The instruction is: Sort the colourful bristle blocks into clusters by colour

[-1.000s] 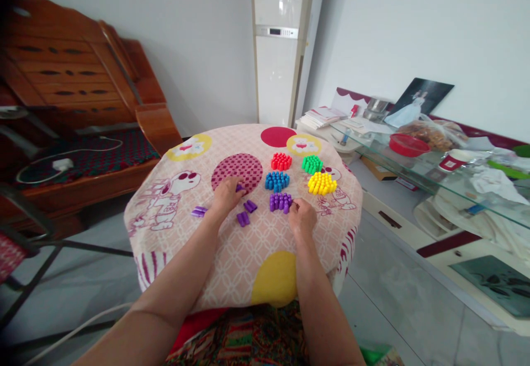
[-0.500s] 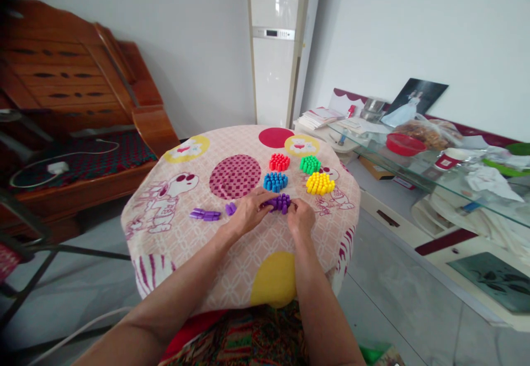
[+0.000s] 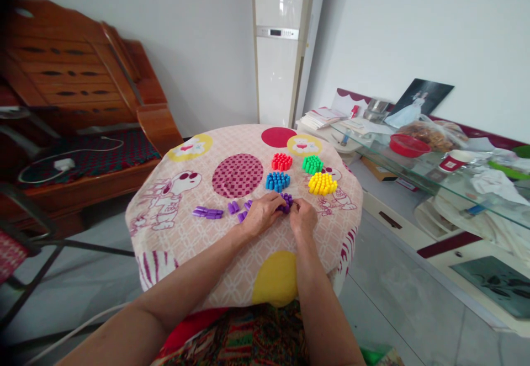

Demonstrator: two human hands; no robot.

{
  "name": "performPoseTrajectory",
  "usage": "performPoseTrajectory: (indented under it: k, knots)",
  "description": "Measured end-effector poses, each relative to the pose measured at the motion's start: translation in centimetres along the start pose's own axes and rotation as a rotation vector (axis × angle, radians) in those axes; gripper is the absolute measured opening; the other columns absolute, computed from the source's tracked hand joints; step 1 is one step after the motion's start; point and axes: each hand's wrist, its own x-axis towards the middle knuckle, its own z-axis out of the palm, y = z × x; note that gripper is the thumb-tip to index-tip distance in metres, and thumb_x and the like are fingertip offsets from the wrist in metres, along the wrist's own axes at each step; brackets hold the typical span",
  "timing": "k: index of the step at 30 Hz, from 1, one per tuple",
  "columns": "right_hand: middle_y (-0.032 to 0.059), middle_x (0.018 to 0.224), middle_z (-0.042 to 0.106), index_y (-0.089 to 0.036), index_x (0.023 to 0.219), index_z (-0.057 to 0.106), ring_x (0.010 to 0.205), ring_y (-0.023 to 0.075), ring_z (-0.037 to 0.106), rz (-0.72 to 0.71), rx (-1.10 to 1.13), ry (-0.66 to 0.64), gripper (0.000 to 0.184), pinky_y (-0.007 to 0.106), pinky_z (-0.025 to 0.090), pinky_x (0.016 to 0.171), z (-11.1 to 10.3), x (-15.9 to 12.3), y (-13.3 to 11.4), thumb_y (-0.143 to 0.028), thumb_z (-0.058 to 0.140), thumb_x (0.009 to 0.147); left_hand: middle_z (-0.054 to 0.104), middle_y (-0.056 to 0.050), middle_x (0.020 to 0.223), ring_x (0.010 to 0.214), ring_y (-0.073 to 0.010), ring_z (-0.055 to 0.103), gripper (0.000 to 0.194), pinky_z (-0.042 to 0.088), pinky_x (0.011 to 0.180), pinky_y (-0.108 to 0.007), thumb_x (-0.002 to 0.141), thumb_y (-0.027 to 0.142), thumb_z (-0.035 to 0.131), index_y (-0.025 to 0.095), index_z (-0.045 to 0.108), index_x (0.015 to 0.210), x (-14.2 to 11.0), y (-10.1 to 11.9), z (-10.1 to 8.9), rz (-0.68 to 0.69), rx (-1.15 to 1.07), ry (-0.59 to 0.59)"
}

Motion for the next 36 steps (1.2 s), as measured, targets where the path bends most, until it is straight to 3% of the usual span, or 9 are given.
performPoseTrajectory:
  k: [5, 10, 14, 18, 24, 30, 33, 36]
  knots:
    - [0.0094, 0.094, 0.075, -0.017, 0.099, 0.077, 0.084, 0.0205, 0.064, 0.007, 0.008, 0.001, 0.034, 0.028, 0.04, 0.072, 0.0, 0.0, 0.1, -0.023, 0.047, 0.085, 0.064, -0.006, 0.109, 0.1, -0.0196, 0.062, 0.028, 0.05, 0.082, -0.028, 0.085, 0.022, 0.065, 0.022, 0.062, 0.112, -0.3, 0.0, -0.8, -0.069, 0.004, 0.063]
    - [0.0081, 0.088, 0.075, -0.018, 0.096, 0.077, 0.08, 0.0197, 0.063, 0.032, -0.001, 0.009, 0.031, 0.027, 0.038, 0.067, 0.2, 0.1, 0.2, -0.025, 0.048, 0.085, 0.068, -0.007, 0.103, 0.095, -0.0195, 0.064, 0.019, 0.049, 0.083, -0.029, 0.089, 0.03, 0.06, 0.019, 0.067, 0.103, -1.1, -3.1, -3.8, -0.325, 0.061, 0.184]
    - [0.0072, 0.086, 0.075, -0.019, 0.094, 0.077, 0.077, 0.0183, 0.062, 0.041, -0.001, 0.018, 0.031, 0.026, 0.037, 0.065, 0.3, 0.1, 0.1, -0.025, 0.048, 0.086, 0.071, -0.008, 0.101, 0.092, -0.0236, 0.065, 0.028, 0.048, 0.077, -0.031, 0.082, 0.041, 0.066, 0.02, 0.072, 0.099, -2.6, -6.9, -6.3, -0.539, 0.155, 0.074]
    - [0.0061, 0.083, 0.074, -0.02, 0.092, 0.077, 0.076, 0.0178, 0.061, 0.028, -0.004, 0.039, 0.03, 0.026, 0.037, 0.064, 0.2, 0.0, 0.0, -0.024, 0.048, 0.086, 0.073, -0.005, 0.09, 0.081, -0.0206, 0.065, 0.029, 0.047, 0.069, -0.028, 0.073, 0.045, 0.07, 0.021, 0.074, 0.089, -3.8, -9.0, -7.4, -0.502, 0.024, -0.108]
    - [0.0054, 0.082, 0.074, -0.02, 0.092, 0.077, 0.076, 0.0175, 0.062, 0.028, -0.022, 0.047, 0.03, 0.025, 0.037, 0.063, 0.3, 0.0, 0.1, -0.024, 0.048, 0.085, 0.07, 0.0, 0.072, 0.067, -0.0144, 0.061, 0.017, 0.043, 0.061, -0.023, 0.07, 0.035, 0.069, 0.019, 0.071, 0.076, -3.8, -8.9, -7.3, -0.421, -0.179, -0.138]
    - [0.0064, 0.084, 0.074, -0.02, 0.093, 0.077, 0.077, 0.0182, 0.062, 0.033, -0.026, 0.03, 0.03, 0.026, 0.037, 0.064, 0.2, 0.0, 0.1, -0.024, 0.048, 0.086, 0.07, -0.002, 0.071, 0.067, -0.0151, 0.064, 0.021, 0.047, 0.061, -0.023, 0.074, 0.036, 0.064, 0.017, 0.067, 0.083, -3.3, -8.5, -7.2, -0.492, -0.32, 0.093]
    - [0.0068, 0.084, 0.074, -0.02, 0.094, 0.077, 0.077, 0.0182, 0.062, 0.038, -0.018, 0.018, 0.031, 0.026, 0.037, 0.065, 0.2, 0.0, 0.1, -0.024, 0.048, 0.086, 0.07, -0.001, 0.071, 0.066, -0.0148, 0.063, 0.021, 0.046, 0.061, -0.023, 0.077, 0.035, 0.062, 0.017, 0.068, 0.085, -2.4, -6.9, -6.6, -0.513, -0.257, 0.224]
    - [0.0073, 0.086, 0.074, -0.02, 0.096, 0.077, 0.078, 0.0189, 0.062, 0.039, -0.013, 0.011, 0.032, 0.026, 0.039, 0.067, 0.2, 0.0, 0.1, -0.025, 0.047, 0.086, 0.069, -0.002, 0.07, 0.066, -0.0141, 0.062, 0.015, 0.045, 0.062, -0.023, 0.079, 0.027, 0.058, 0.016, 0.069, 0.08, -1.2, -4.7, -5.5, -0.489, -0.173, 0.267]
